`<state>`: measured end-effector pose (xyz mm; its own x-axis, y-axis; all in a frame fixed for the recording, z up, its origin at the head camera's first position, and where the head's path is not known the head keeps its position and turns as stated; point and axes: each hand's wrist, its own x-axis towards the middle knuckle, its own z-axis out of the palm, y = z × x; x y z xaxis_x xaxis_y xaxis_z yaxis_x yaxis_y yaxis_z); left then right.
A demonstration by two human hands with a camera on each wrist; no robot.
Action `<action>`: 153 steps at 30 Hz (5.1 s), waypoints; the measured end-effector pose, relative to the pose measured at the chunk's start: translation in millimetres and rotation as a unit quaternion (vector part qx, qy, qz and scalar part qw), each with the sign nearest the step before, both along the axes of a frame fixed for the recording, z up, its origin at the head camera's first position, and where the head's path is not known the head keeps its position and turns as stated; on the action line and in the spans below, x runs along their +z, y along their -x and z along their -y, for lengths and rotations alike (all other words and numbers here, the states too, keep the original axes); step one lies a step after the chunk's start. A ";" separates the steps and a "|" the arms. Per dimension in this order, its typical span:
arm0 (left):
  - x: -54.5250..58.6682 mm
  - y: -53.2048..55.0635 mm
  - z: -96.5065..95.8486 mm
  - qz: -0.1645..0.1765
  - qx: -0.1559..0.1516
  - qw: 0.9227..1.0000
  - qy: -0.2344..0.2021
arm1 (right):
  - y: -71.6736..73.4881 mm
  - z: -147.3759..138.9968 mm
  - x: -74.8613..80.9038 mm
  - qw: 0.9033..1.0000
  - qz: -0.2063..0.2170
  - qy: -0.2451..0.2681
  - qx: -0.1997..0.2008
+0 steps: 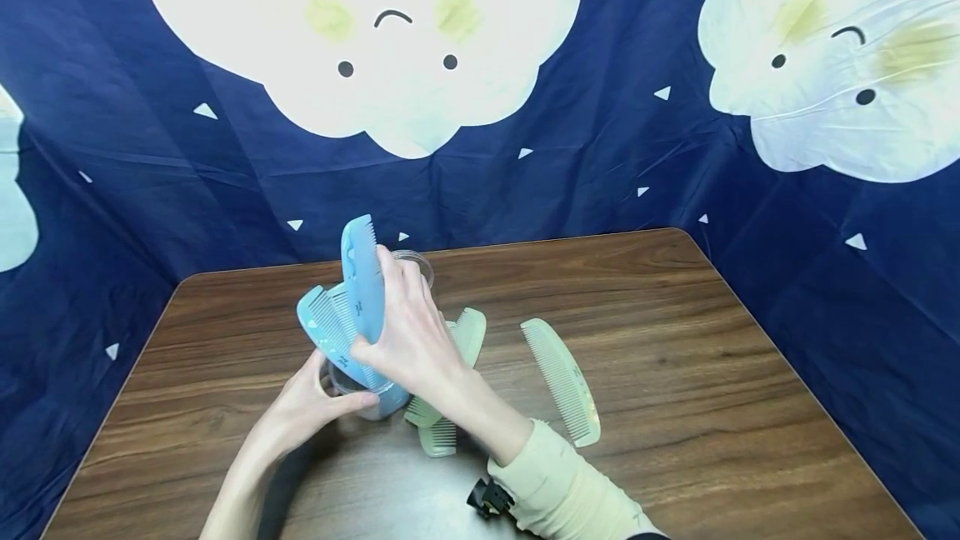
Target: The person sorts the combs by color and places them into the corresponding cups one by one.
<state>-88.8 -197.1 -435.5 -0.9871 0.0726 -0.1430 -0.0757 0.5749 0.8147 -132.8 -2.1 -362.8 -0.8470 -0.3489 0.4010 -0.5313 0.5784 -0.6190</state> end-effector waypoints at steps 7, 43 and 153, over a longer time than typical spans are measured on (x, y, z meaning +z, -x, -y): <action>-1.1 -0.2 -0.9 -0.004 -0.003 1.000 -0.003 | -2.5 3.3 -12.0 0.999 -0.014 -0.042 -0.010; 1.1 -2.5 -2.5 0.019 0.018 1.000 0.005 | -2.3 -27.0 -36.9 0.996 -0.024 -0.065 -0.050; -0.2 20.0 56.2 -0.015 0.032 0.999 0.008 | 16.1 -194.0 -71.6 0.910 0.227 -0.326 -0.119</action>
